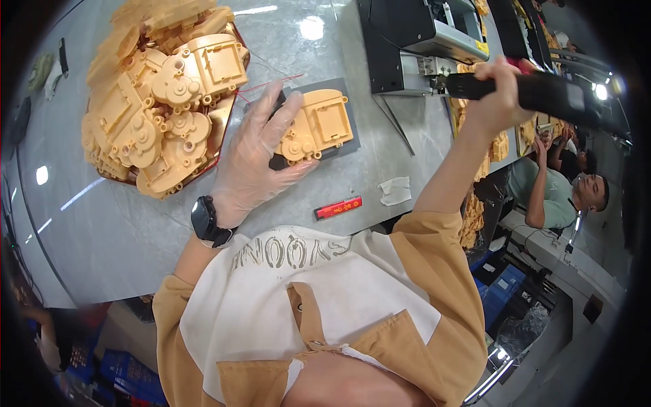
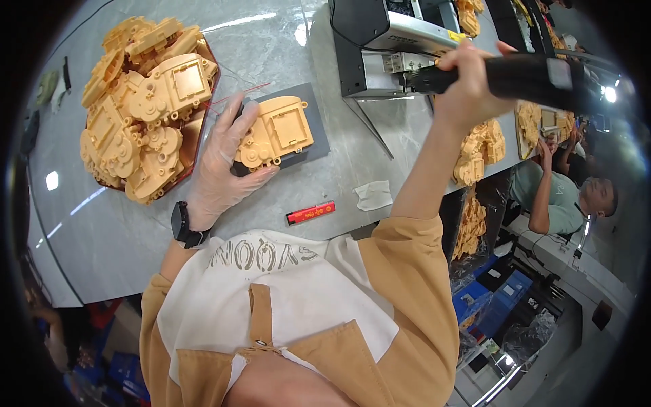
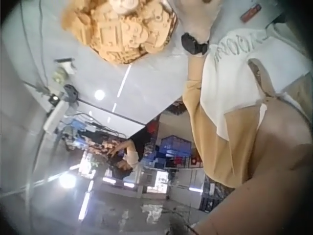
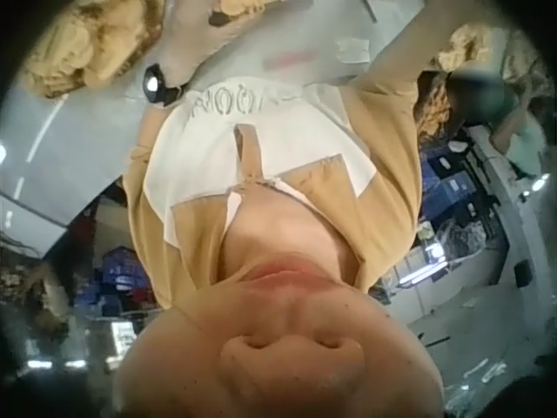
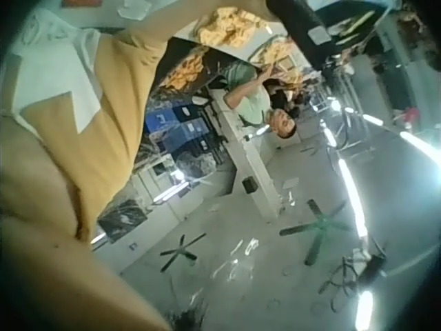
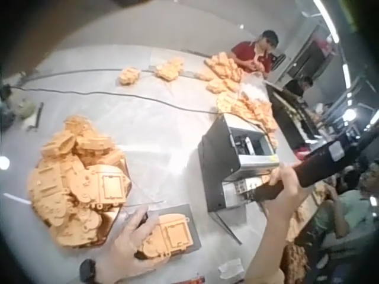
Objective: The person assembles plastic toy tank components by joining plastic parts with screws using an electric screwdriver.
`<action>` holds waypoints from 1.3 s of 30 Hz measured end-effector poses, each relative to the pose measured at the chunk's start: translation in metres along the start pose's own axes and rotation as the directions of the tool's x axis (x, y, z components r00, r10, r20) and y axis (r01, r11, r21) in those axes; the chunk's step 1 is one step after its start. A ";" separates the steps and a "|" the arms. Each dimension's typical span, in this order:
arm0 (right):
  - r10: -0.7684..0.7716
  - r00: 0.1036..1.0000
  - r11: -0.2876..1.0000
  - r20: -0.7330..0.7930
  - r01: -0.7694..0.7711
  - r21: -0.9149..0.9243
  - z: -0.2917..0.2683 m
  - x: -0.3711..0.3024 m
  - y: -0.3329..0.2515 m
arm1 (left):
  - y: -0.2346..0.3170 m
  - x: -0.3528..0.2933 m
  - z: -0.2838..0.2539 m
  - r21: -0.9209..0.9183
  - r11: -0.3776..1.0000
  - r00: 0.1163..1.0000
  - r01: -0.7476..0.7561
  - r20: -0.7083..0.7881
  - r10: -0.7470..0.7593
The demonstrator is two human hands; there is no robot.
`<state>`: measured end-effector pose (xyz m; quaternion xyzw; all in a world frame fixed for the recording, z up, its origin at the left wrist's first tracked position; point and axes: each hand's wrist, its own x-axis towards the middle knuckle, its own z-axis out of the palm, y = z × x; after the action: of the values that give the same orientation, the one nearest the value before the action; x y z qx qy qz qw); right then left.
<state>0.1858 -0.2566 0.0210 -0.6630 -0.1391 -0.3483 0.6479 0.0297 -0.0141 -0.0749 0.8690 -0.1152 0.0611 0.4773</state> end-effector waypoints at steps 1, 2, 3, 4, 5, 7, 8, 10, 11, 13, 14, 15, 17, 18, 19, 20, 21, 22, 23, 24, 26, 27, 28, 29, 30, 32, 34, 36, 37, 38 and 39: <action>0.020 0.999 1.000 0.033 -0.020 0.008 0.003 -0.003 -0.003 | -0.001 0.000 0.000 0.019 1.000 0.999 -0.023 -0.036 0.023; 0.020 0.999 1.000 0.039 -0.020 0.013 0.002 -0.009 -0.007 | -0.002 -0.001 0.000 0.037 0.998 0.996 -0.043 -0.072 0.045; 0.084 0.995 0.996 0.043 -0.085 0.003 -0.001 -0.019 -0.012 | -0.002 -0.003 0.000 0.038 0.999 0.996 -0.037 -0.077 0.040; 0.146 0.988 0.989 0.049 -0.146 -0.007 -0.004 -0.028 -0.020 | -0.001 -0.003 -0.001 0.037 0.999 0.997 -0.032 -0.067 0.035; 0.161 0.985 0.977 0.059 -0.168 0.134 -0.008 -0.045 -0.031 | -0.001 -0.001 0.000 0.035 0.999 0.998 -0.027 -0.061 0.029; 0.132 0.976 0.949 0.174 -0.175 0.262 0.000 -0.078 -0.056 | -0.006 0.001 0.002 0.034 0.999 0.996 -0.023 -0.083 0.026; 0.089 0.967 0.963 0.239 -0.144 0.227 0.006 -0.089 -0.077 | -0.003 0.000 0.002 0.016 0.999 0.997 -0.052 -0.055 0.053; 0.043 0.933 0.937 0.356 -0.162 0.311 0.026 -0.099 -0.096 | -0.003 -0.002 0.001 0.022 0.999 0.998 -0.031 -0.053 0.032; 0.036 0.923 0.939 0.382 -0.163 0.304 0.031 -0.099 -0.098 | -0.004 -0.002 0.001 0.033 0.999 0.997 -0.043 -0.061 0.045; 0.083 0.918 0.928 0.388 -0.213 0.306 0.042 -0.102 -0.097 | -0.005 -0.003 0.001 0.020 0.999 0.996 -0.048 -0.075 0.049; 0.122 0.911 0.916 0.393 -0.256 0.310 0.047 -0.104 -0.095 | -0.005 -0.003 0.001 0.021 0.999 0.996 -0.036 -0.084 0.038; 0.112 0.907 0.909 0.406 -0.258 0.327 0.052 -0.107 -0.093 | -0.005 -0.003 0.001 0.024 0.999 0.995 -0.038 -0.087 0.040; 0.146 0.895 0.908 0.423 -0.291 0.302 0.055 -0.116 -0.094 | -0.005 -0.003 0.001 0.021 0.999 0.996 -0.033 -0.088 0.035; 0.174 0.885 0.907 0.431 -0.315 0.280 0.056 -0.120 -0.094 | -0.006 -0.003 0.001 0.025 0.999 0.997 -0.028 -0.070 0.030; 0.176 0.882 0.901 0.436 -0.323 0.289 0.058 -0.124 -0.093 | -0.006 -0.004 0.001 0.029 0.999 0.998 -0.023 -0.050 0.025; 0.183 0.878 0.898 0.443 -0.332 0.288 0.058 -0.125 -0.093 | -0.006 -0.005 0.000 0.028 1.000 0.999 -0.012 -0.052 0.014; 0.173 0.865 0.894 0.470 -0.338 0.294 0.058 -0.126 -0.094 | -0.006 -0.006 0.000 0.027 1.000 0.999 -0.014 -0.047 0.016; 0.162 0.853 0.890 0.496 -0.344 0.300 0.056 -0.126 -0.096 | -0.005 -0.006 -0.001 0.026 1.000 0.999 -0.017 -0.042 0.018; 0.165 0.818 0.890 0.551 -0.365 0.274 0.052 -0.123 -0.097 | -0.005 -0.007 -0.001 0.025 1.000 0.999 -0.008 -0.043 0.009; 0.170 0.814 0.887 0.556 -0.372 0.273 0.052 -0.124 -0.094 | -0.006 -0.007 -0.001 0.025 0.999 0.999 -0.022 -0.047 0.023; 0.042 0.846 0.831 0.531 -0.325 0.452 0.054 -0.127 -0.085 | -0.008 -0.008 0.000 0.025 0.999 0.998 -0.031 -0.054 0.032; 0.044 0.844 0.829 0.534 -0.329 0.452 0.055 -0.128 -0.086 | -0.008 -0.008 0.000 -0.004 1.000 0.999 -0.026 -0.043 0.025; 0.073 0.846 0.835 0.528 -0.341 0.432 0.056 -0.128 -0.087 | -0.009 -0.008 0.000 -0.034 0.999 0.999 -0.022 -0.031 0.021; 0.101 0.848 0.840 0.520 -0.353 0.412 0.057 -0.129 -0.088 | -0.010 -0.008 0.000 -0.034 0.999 0.999 -0.020 -0.032 0.019; 0.102 0.847 0.839 0.522 -0.355 0.412 0.057 -0.128 -0.090 | -0.011 -0.009 0.000 -0.045 0.999 1.000 -0.018 -0.021 0.017; 0.153 0.817 0.894 0.556 -0.355 0.275 0.056 -0.127 -0.094 | -0.011 -0.010 0.000 -0.054 0.998 1.000 -0.013 -0.011 0.013; 0.152 0.824 0.886 0.546 -0.359 0.295 0.056 -0.128 -0.093 | -0.010 -0.010 -0.001 -0.034 0.999 1.000 -0.009 0.006 0.010; 0.151 0.832 0.878 0.535 -0.361 0.314 0.056 -0.128 -0.093 | -0.008 -0.010 0.000 -0.006 0.999 0.998 -0.035 -0.054 0.035; 0.158 0.837 0.884 0.524 -0.356 0.303 0.057 -0.129 -0.093 | -0.008 -0.010 0.001 0.024 0.998 0.992 -0.060 -0.110 0.062; 0.165 0.843 0.890 0.512 -0.351 0.291 0.058 -0.129 -0.093 | -0.007 -0.010 0.000 0.025 0.998 0.992 -0.060 -0.111 0.063; 0.164 0.843 0.890 0.512 -0.350 0.292 0.059 -0.130 -0.093 | -0.007 -0.011 0.000 0.046 0.991 0.978 -0.126 -0.163 0.131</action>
<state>0.0502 -0.1544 0.0130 -0.6044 -0.2650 -0.0506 0.7496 0.0212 -0.0090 -0.0831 0.8599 -0.1300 0.1658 0.4649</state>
